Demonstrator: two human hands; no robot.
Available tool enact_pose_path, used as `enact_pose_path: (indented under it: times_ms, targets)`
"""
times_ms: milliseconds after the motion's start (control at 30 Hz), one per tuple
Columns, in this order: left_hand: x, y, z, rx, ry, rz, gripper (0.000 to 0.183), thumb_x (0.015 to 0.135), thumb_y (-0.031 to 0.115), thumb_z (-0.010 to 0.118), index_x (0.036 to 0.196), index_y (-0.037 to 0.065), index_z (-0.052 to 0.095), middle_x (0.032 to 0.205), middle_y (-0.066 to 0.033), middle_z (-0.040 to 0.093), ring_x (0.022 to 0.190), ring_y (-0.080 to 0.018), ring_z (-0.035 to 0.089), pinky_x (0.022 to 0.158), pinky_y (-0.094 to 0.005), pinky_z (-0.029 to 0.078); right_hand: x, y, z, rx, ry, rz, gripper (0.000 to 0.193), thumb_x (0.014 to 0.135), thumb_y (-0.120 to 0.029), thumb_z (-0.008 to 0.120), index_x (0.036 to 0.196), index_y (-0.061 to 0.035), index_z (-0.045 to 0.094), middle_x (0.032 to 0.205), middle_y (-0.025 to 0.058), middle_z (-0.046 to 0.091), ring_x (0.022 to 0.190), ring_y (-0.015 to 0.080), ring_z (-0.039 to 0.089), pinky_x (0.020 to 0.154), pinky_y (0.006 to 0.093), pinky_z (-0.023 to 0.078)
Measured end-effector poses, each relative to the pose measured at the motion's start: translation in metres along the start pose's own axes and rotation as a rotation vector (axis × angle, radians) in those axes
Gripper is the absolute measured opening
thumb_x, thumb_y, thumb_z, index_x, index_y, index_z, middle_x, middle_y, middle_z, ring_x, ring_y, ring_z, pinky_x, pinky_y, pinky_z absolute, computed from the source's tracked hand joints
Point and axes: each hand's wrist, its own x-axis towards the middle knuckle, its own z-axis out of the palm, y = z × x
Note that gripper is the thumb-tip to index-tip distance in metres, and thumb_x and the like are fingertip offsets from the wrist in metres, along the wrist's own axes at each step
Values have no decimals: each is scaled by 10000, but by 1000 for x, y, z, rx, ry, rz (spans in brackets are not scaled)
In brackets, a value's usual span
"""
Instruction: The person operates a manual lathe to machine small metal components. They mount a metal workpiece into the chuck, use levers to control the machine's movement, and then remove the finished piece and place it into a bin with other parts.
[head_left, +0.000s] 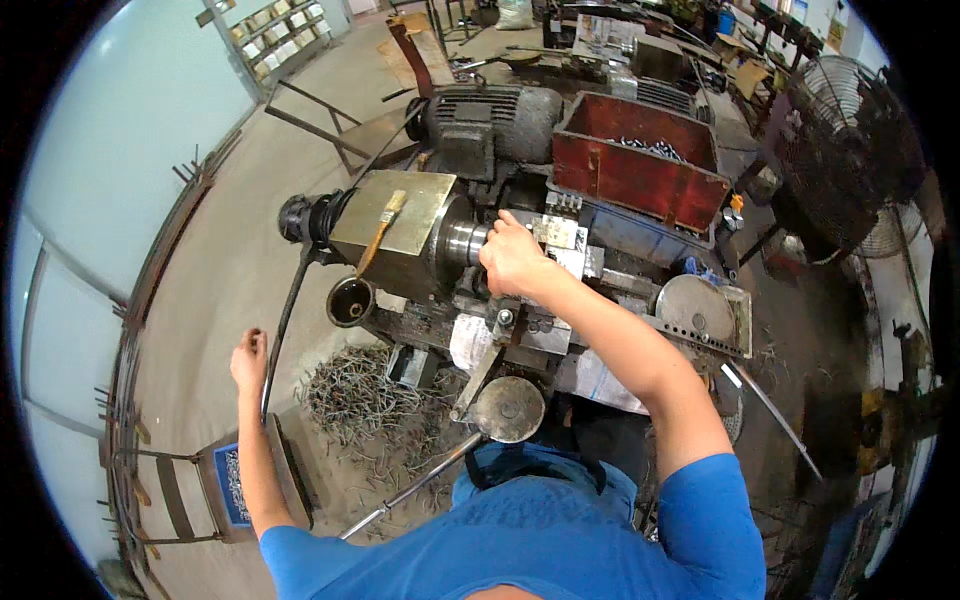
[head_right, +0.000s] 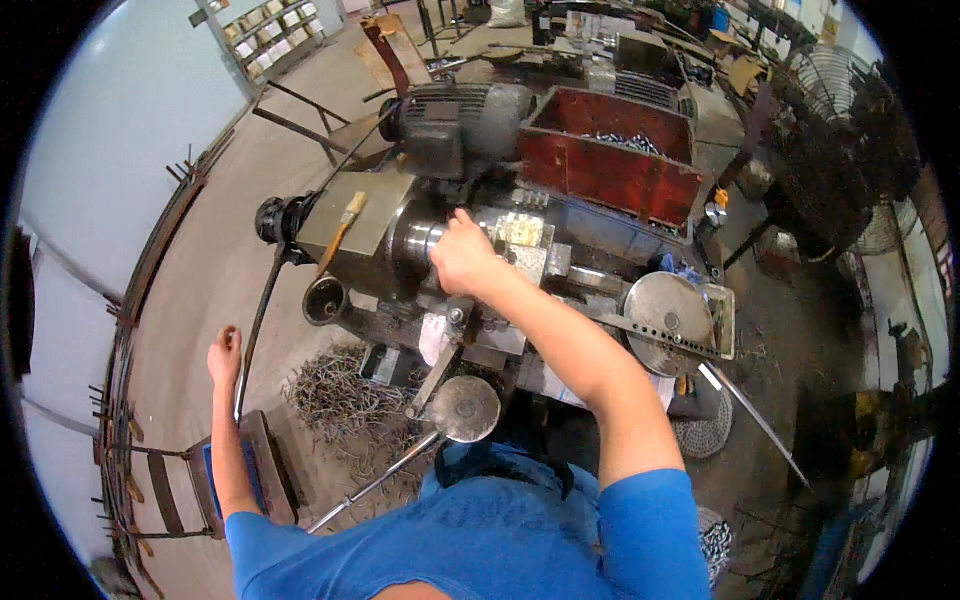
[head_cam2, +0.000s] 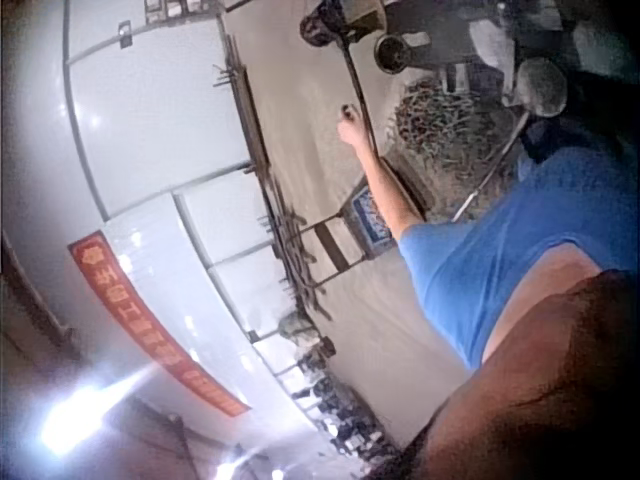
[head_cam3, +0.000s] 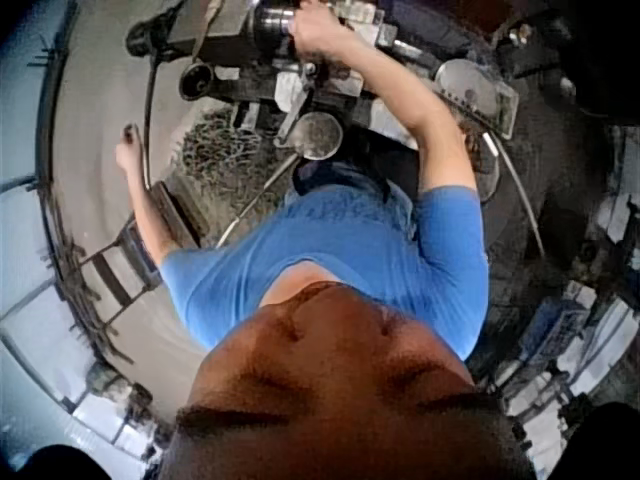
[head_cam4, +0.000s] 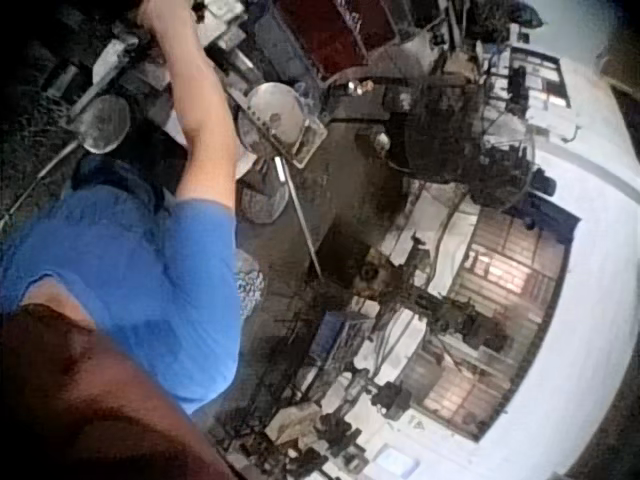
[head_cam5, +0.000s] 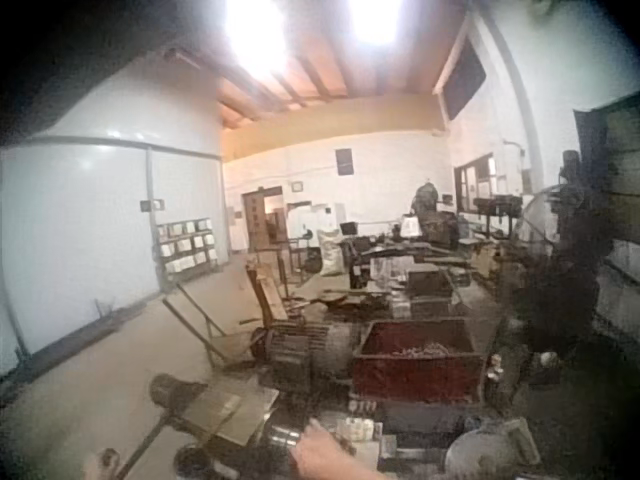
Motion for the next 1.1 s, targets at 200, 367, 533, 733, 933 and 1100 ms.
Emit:
enact_pose_path:
  times_ms: [200, 367, 533, 733, 933, 1100]
  targets:
    - [-71, -7, 25, 225, -137, -274, 456, 737, 493, 629, 889, 64, 613, 793, -205, 646, 772, -403, 620, 699, -482, 477, 7, 1, 9, 51, -91, 4, 174, 584, -206, 620, 695, -94, 692, 790, 129, 661, 923, 281, 581, 1004, 385, 303]
    - [-95, 41, 17, 157, -174, -307, 457, 710, 471, 655, 857, 46, 577, 786, -206, 644, 768, -399, 621, 695, -476, 480, 12, 2, 17, 95, 12, 7, 180, 595, -183, 612, 701, -59, 689, 804, 148, 660, 911, 292, 579, 977, 383, 326]
    - [-98, 14, 28, -45, -351, -293, 458, 705, 437, 656, 823, 4, 566, 773, -219, 627, 763, -399, 612, 685, -466, 477, 13, -6, 17, 76, -15, 1, 191, 617, -199, 606, 717, -60, 692, 778, 147, 659, 893, 305, 583, 1010, 417, 310]
    - [-48, 38, 21, -291, -549, -157, 314, 740, 253, 652, 877, -24, 602, 653, -168, 623, 625, -292, 637, 598, -387, 492, -11, 17, -9, 18, 164, 54, 216, 605, -214, 580, 673, -40, 686, 743, 138, 639, 928, 312, 557, 1043, 443, 277]
    - [-49, 25, 39, -638, -607, -205, 180, 792, 127, 609, 840, -44, 582, 571, -82, 575, 501, -178, 611, 479, -317, 479, -59, 114, -93, -73, 628, 414, 493, 561, -143, 623, 1049, -72, 632, 1050, 178, 556, 939, 342, 508, 866, 420, 426]
    - [-55, 7, 52, -776, -574, -234, 178, 822, 116, 589, 877, -52, 571, 578, -76, 579, 475, -174, 592, 447, -303, 468, -125, 131, -136, 60, 724, 392, 503, 568, -143, 602, 1065, -72, 638, 1238, 178, 515, 1044, 324, 532, 912, 375, 437]
